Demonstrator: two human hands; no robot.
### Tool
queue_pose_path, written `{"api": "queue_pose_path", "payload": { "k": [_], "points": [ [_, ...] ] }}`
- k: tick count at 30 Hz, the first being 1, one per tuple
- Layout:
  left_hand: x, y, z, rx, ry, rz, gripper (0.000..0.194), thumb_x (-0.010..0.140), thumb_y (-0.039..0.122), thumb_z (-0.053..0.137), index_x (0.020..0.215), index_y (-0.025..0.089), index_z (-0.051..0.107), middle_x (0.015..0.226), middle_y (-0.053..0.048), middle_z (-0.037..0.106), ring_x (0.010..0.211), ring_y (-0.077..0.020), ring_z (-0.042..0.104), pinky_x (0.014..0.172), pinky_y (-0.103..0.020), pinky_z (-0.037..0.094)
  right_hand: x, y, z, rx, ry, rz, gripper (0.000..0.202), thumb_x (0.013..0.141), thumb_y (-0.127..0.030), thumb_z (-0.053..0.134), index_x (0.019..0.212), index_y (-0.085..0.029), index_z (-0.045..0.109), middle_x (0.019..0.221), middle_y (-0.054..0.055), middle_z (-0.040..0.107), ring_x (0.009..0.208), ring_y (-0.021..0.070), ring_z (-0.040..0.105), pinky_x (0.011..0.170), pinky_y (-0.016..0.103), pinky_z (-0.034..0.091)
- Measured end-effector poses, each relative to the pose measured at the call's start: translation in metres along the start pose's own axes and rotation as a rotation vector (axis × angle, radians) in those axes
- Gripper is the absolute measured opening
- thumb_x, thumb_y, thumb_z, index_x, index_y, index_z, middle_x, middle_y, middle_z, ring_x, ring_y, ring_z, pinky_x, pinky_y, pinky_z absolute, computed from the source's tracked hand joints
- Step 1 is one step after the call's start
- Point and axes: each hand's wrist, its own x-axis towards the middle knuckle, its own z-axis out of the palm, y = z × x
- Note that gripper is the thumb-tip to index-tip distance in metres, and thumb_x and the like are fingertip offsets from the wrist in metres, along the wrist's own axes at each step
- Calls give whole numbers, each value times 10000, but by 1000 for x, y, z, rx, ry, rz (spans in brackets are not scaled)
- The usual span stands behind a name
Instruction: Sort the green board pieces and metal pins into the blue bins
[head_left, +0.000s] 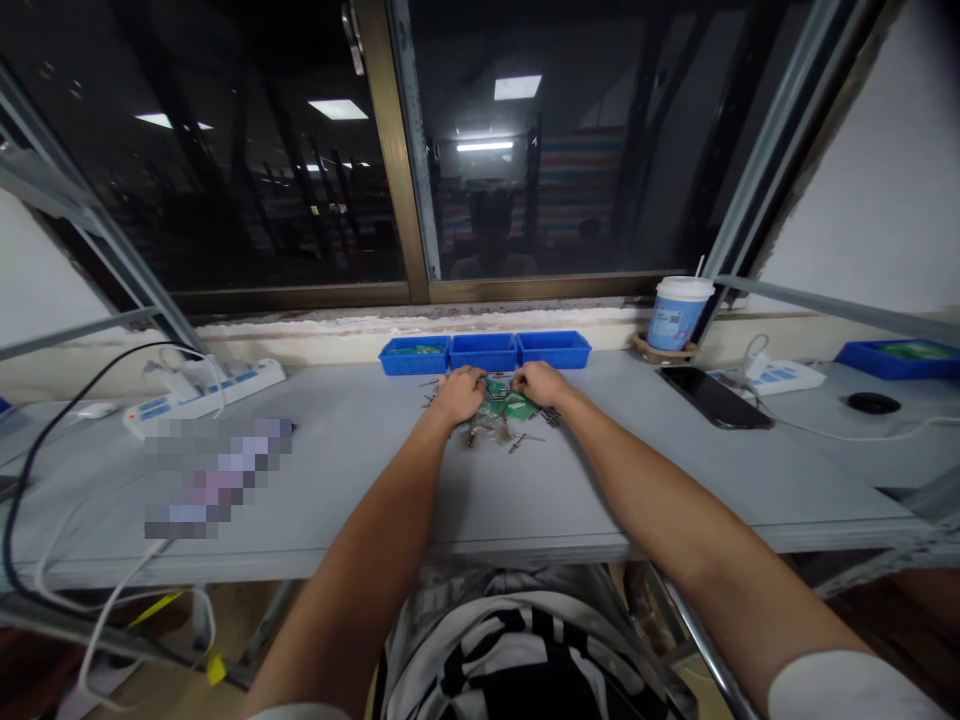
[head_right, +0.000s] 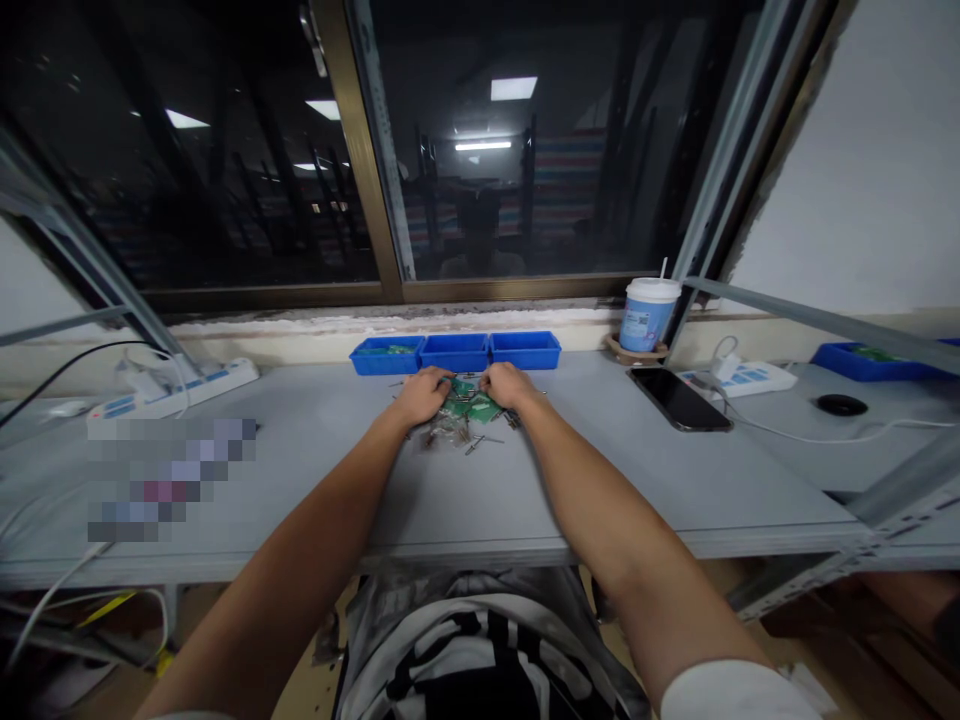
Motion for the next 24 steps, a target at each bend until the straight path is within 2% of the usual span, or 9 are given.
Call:
{"api": "queue_pose_path", "payload": {
  "k": [5,9,13,16,21,24],
  "points": [
    [0,0,-1,14,3,9,340,885,244,384,1125,196,618,1221,-97,597,1183,-272,490,983,-454,362,-2,0,2,-67,-45,19,179,702,-125,579,835,-182,685,912,79,693,857,185,613,664,219,368],
    [1,1,-1,-16,58,72,331,875,247,428,1150,189,604,1202,-93,613,1161,-253,514,988,-420,366,-5,-2,-4,-27,70,30,225,668,-68,554,844,-170,651,852,71,678,791,165,586,640,221,337],
    [1,4,-2,-66,88,181,335,852,280,504,1163,193,593,1190,-82,631,1128,-238,545,977,-383,371,-7,-11,-13,167,170,-107,188,684,-56,481,764,-164,612,709,15,628,684,127,523,624,219,324],
    [2,6,-4,-81,75,207,268,857,293,509,1076,199,631,1091,-71,679,1035,-227,598,945,-371,381,-9,-19,-15,356,202,-172,138,709,-104,466,726,-160,592,682,-1,599,653,114,489,625,220,335],
    [4,5,-5,-29,84,138,237,885,281,457,927,186,670,938,-70,714,912,-213,632,898,-347,389,-13,-25,-11,693,142,-212,87,691,-213,530,736,-162,585,658,-15,570,619,110,481,602,229,369],
    [4,5,-4,-14,61,121,264,898,296,430,918,193,672,913,-67,714,897,-218,632,886,-355,389,-15,-27,-13,773,87,-187,75,648,-223,576,680,-158,596,641,-5,588,616,116,507,609,238,396]
  ]
}}
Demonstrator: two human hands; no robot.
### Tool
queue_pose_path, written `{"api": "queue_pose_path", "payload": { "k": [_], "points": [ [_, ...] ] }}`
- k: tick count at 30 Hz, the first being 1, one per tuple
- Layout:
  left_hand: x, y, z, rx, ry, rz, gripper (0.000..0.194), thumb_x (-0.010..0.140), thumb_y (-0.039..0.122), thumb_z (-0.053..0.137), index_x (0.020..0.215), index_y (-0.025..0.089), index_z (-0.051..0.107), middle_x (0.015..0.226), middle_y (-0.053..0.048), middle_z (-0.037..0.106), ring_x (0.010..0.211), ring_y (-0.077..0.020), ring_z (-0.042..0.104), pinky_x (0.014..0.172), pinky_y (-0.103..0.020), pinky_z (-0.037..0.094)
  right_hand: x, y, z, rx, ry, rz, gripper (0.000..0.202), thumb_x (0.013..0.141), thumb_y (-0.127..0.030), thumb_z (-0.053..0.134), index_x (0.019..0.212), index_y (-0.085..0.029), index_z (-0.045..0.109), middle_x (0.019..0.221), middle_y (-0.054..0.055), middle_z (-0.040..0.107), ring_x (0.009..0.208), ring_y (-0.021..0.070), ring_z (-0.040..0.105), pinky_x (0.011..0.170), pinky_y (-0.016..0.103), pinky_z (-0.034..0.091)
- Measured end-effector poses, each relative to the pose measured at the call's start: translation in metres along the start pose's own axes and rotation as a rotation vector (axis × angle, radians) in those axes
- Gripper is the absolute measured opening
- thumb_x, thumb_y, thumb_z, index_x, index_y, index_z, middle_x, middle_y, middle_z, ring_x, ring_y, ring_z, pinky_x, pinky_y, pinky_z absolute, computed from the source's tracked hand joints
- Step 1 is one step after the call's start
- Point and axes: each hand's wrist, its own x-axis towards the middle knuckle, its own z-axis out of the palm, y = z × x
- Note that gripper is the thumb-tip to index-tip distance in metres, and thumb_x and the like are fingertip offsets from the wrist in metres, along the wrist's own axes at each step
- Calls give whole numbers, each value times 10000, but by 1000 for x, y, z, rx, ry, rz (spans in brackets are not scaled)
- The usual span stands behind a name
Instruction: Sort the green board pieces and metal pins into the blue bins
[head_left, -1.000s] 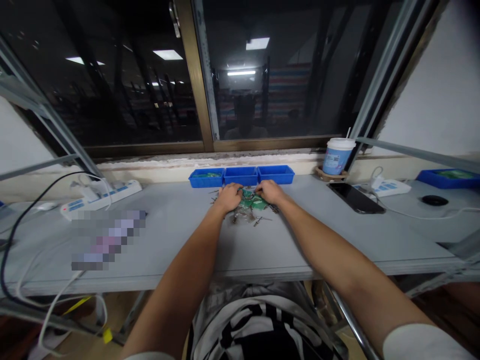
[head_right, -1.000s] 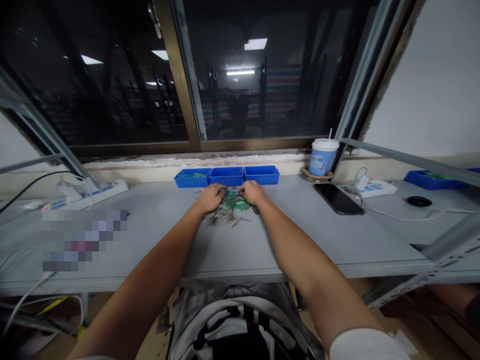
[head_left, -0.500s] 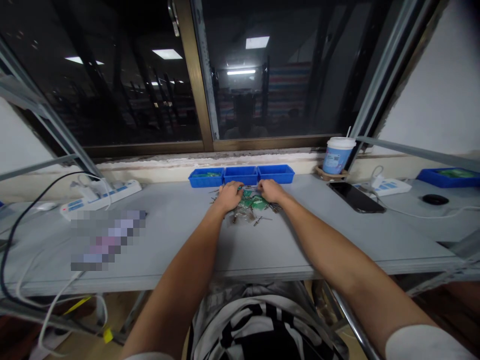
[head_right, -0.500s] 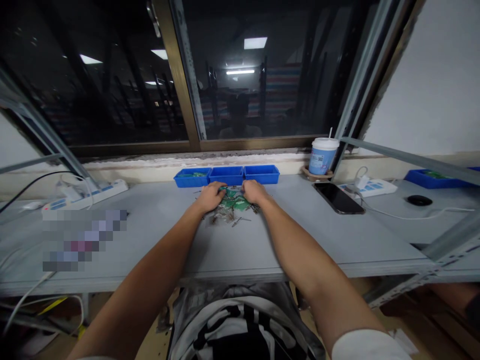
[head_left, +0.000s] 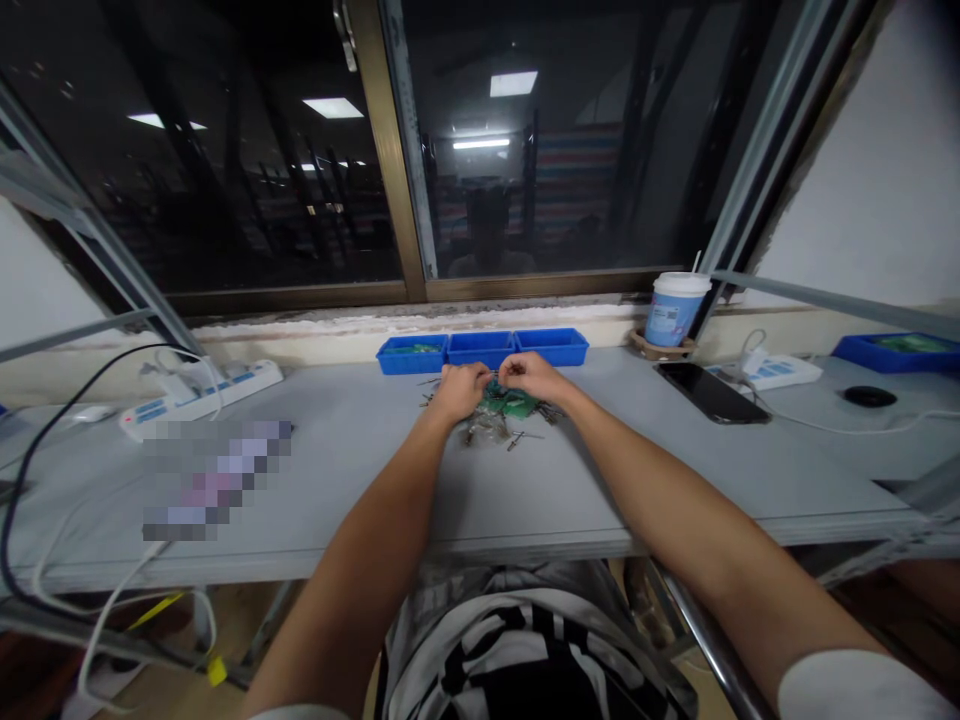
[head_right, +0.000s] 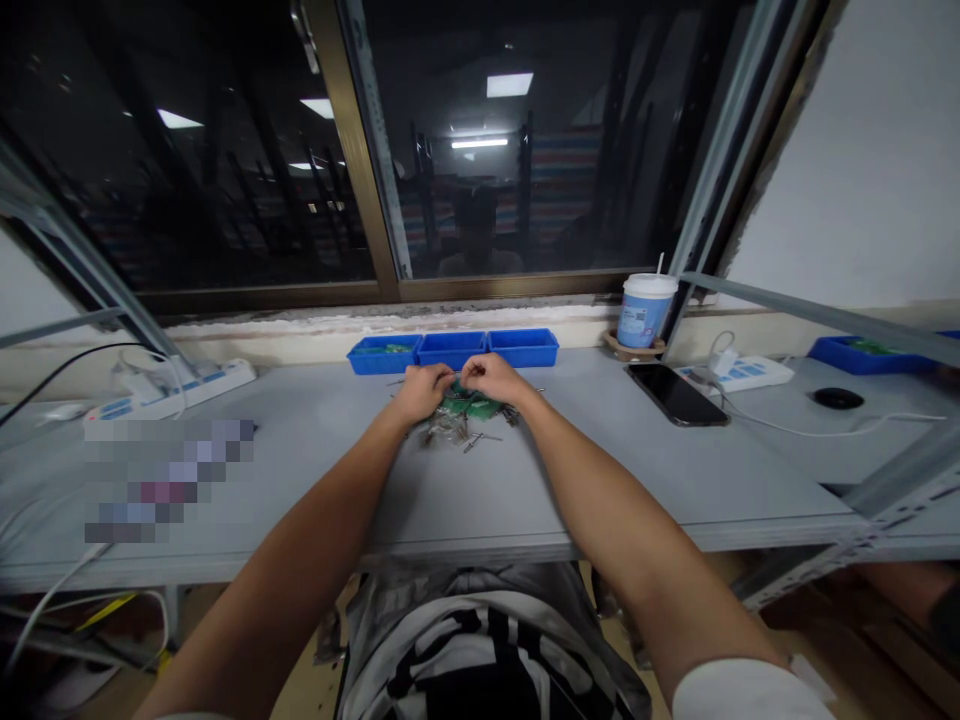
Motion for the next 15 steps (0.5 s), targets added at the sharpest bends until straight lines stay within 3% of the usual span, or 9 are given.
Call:
{"api": "queue_pose_path", "payload": {
  "k": [3,6,10,15],
  "points": [
    [-1,1,1,-18,25,6,277,910,303,402,962,214,659,986,-58,704,963,-226,615,906,-373,377,0,-5,-4,-111,73,72,88,660,-223,588,690,-157,638,706,28,648,685,141,559,671,251,433],
    [-1,1,1,-19,76,-35,277,909,280,396,1050,218,627,1099,-64,669,1069,-229,570,934,-380,362,1,-4,-13,-316,273,153,183,720,-217,548,832,-162,681,878,54,693,822,168,590,786,267,445],
    [-2,-3,0,9,66,-113,280,886,228,409,1080,210,611,1141,-71,643,1113,-235,538,950,-399,359,-1,14,-27,-558,491,233,344,732,-164,506,1043,-150,652,1116,79,645,1054,209,534,945,310,382],
    [-1,-8,3,29,26,-132,276,872,231,407,1035,215,630,1138,-72,633,1113,-245,535,956,-404,371,-5,36,-39,-746,531,336,473,700,-172,541,1165,-96,589,1171,145,583,1124,267,459,995,363,327]
  ]
}}
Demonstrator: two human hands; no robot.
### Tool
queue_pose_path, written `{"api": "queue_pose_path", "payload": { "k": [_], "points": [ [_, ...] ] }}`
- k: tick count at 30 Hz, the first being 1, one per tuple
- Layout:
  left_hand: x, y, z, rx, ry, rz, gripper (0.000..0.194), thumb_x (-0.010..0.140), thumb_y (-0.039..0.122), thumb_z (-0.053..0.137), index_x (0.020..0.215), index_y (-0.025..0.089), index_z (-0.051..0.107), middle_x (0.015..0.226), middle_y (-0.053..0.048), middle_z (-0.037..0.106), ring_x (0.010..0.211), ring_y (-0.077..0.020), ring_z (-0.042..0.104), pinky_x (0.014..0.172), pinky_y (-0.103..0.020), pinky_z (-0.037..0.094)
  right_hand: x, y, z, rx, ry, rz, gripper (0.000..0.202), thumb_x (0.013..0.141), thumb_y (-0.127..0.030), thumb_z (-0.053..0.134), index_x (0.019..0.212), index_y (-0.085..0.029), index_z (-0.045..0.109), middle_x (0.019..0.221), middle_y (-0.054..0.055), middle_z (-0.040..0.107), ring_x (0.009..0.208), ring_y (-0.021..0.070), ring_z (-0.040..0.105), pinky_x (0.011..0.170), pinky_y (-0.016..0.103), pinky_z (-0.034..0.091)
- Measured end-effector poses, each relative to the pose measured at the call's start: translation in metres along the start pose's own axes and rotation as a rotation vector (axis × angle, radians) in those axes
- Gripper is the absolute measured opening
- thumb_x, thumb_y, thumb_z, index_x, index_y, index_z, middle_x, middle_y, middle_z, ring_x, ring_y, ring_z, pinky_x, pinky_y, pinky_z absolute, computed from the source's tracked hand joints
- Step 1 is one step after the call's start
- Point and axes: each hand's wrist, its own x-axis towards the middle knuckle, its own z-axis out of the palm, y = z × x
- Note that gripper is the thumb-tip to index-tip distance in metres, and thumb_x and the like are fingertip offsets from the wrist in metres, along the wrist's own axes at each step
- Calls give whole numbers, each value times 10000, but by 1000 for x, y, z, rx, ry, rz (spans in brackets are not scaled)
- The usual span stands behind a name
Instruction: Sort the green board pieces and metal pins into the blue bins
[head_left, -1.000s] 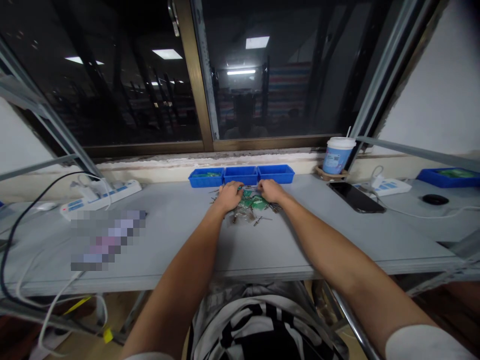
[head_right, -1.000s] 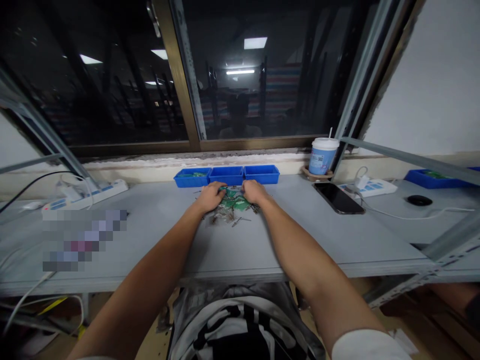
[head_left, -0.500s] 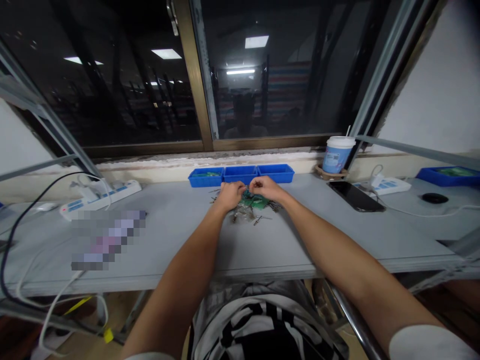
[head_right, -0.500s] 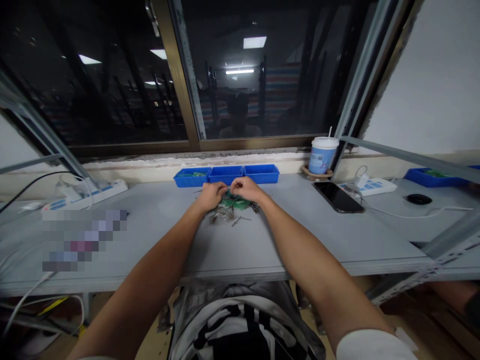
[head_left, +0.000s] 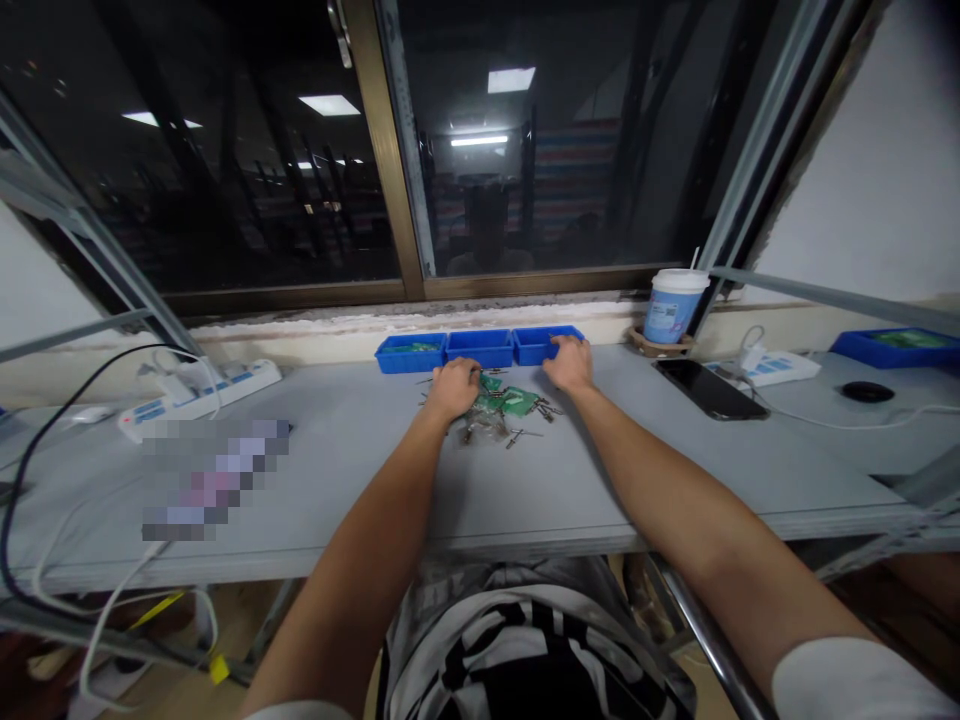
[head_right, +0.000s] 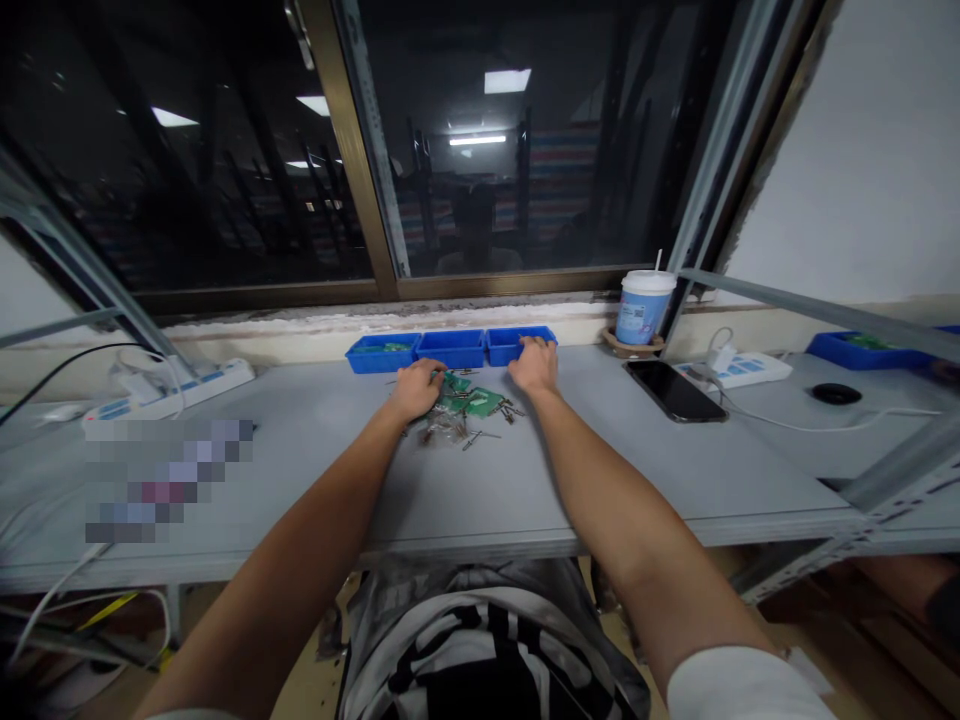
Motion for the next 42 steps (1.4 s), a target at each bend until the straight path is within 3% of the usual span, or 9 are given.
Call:
{"api": "queue_pose_path", "payload": {
  "k": [7,11,15,18,21,24,29,37,42],
  "points": [
    [0,-2,2,9,-56,27,278,864,267,423,1019,196,642,1132,-77,640,1082,-227,560,952,-353,396,-1,-11,-4,-17,-63,36,414,707,-232,565,1106,-137,619,1172,146,566,1133,276,465,946,360,380],
    [-1,-1,0,26,-86,21,279,863,267,425,1023,195,642,1136,-78,639,1078,-223,562,947,-343,403,-1,-26,-25,-58,-441,83,238,672,-245,588,874,-159,679,903,111,666,864,239,610,733,312,453],
    [-1,-1,-2,35,-86,24,277,863,271,427,1023,201,642,1142,-80,637,1082,-225,561,952,-350,399,-6,-37,-47,-160,-828,16,217,591,-308,668,732,-143,667,666,76,646,632,196,611,577,283,439],
    [-1,-1,-3,38,-81,30,281,864,281,428,1025,203,644,1141,-84,637,1082,-232,564,956,-362,396,-13,-41,-55,-179,-985,19,240,563,-332,700,723,-157,660,579,40,612,555,170,589,522,271,433],
    [-2,-1,-3,42,-80,31,284,869,295,430,1033,206,643,1153,-79,636,1086,-220,563,966,-343,393,-18,-43,-53,-209,-1061,-5,207,546,-284,709,692,-149,652,554,32,600,516,163,575,487,268,435],
    [-2,0,-3,44,-88,22,280,871,302,435,1032,211,644,1163,-70,636,1100,-211,557,976,-334,389,-21,-46,-44,-224,-1023,-24,159,567,-206,682,700,-122,656,538,43,606,486,172,579,477,276,450],
    [-3,1,-3,48,-108,32,282,869,301,436,1035,208,644,1158,-78,637,1111,-228,551,969,-356,390,-21,-51,-22,-141,-791,38,198,618,-122,647,807,-73,679,559,83,634,499,195,611,498,284,484],
    [-1,0,-2,33,-86,34,278,854,306,461,1043,209,640,1165,-81,634,1110,-243,551,970,-380,387,-16,-39,-2,23,-403,-47,202,670,-80,590,797,-167,720,847,106,712,922,258,646,779,308,494],
    [-2,0,-2,25,-89,31,270,852,296,465,1034,207,643,1169,-85,631,1113,-245,549,974,-388,382,-12,-32,-3,69,-357,1,183,685,-141,616,817,-204,728,907,88,711,949,263,639,803,316,481]
  ]
}}
